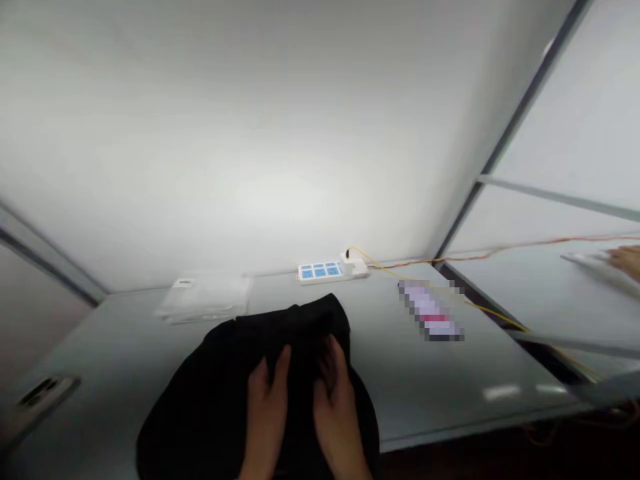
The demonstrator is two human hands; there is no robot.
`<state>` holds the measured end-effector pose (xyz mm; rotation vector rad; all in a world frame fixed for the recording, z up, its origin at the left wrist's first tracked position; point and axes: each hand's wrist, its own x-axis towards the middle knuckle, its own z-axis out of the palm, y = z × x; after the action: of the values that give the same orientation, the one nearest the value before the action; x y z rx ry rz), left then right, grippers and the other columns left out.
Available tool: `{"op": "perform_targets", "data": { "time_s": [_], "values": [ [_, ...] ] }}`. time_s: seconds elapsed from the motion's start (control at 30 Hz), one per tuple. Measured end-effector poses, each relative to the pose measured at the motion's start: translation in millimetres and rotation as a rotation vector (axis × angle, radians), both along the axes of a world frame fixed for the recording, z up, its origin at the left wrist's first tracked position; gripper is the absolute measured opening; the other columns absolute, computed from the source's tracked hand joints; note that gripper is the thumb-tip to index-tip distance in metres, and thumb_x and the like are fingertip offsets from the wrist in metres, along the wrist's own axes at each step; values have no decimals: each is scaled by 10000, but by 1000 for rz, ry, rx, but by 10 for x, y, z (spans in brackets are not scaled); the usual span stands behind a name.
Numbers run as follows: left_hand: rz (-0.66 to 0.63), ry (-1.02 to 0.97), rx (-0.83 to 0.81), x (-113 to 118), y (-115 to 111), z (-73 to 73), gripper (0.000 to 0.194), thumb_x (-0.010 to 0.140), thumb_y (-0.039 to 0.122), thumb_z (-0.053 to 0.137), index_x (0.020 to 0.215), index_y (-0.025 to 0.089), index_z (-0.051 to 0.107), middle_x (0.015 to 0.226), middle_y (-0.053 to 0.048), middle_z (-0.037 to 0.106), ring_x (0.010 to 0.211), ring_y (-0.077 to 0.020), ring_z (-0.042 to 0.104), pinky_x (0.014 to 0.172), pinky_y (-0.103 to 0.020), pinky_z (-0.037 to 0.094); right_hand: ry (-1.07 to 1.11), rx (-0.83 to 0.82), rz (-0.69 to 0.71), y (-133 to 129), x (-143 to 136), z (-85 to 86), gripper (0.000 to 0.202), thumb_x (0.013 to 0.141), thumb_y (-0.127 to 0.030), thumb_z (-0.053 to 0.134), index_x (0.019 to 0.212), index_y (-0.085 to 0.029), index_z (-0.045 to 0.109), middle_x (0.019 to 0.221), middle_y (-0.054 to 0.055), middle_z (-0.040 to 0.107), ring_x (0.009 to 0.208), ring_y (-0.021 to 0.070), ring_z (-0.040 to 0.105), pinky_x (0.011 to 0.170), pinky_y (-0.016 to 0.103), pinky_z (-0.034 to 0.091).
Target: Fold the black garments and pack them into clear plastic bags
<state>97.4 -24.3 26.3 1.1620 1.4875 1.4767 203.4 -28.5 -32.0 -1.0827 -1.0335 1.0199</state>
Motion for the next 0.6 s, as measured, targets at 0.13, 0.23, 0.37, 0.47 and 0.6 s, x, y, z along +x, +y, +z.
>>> {"op": "perform_targets", "data": {
  "time_s": [0.13, 0.23, 0.37, 0.47, 0.6],
  "values": [
    [84, -214, -68, -97, -188, -107, 451, 846, 506, 689, 1110, 142, 727, 1152, -140, 760, 1165, -333, 687, 1023, -449, 536, -219, 26, 63, -9, -206, 42, 628, 889, -192, 508, 1513, -255, 474, 1534, 88, 518, 1406, 263, 502, 1186, 496, 399],
    [77, -273, -67, -224, -282, -184, 478, 815, 454, 726, 1179, 146, 696, 1214, -143, 740, 1197, -344, 672, 1032, -469, 540, -415, 107, 96, 5, -303, 162, 596, 922, -211, 511, 1516, -248, 475, 1524, 88, 528, 1421, 273, 482, 1204, 527, 366],
    [171, -112, -22, -466, -309, -175, 496, 815, 440, 722, 1213, 147, 677, 1219, -147, 733, 1217, -356, 658, 1069, -502, 513, -525, 189, 200, 52, -354, 301, 561, 982, -265, 510, 1538, -273, 440, 1592, 75, 441, 1480, 259, 395, 1226, 506, 333],
    [215, 179, 31, -662, -289, -110, 572, 763, 430, 761, 1252, 155, 653, 1270, -158, 701, 1243, -361, 632, 1124, -523, 455, -558, 174, 235, 84, -411, 339, 548, 1005, -306, 497, 1548, -290, 421, 1626, 65, 383, 1506, 250, 347, 1233, 494, 317],
    [280, 244, 3, -895, -268, -59, 574, 816, 490, 691, 1272, 146, 633, 1311, -165, 675, 1296, -354, 590, 1164, -531, 403, -625, 116, 256, 113, -538, 360, 550, 992, -317, 512, 1536, -303, 434, 1660, 61, 305, 1528, 264, 295, 1235, 503, 303]
  ]
}}
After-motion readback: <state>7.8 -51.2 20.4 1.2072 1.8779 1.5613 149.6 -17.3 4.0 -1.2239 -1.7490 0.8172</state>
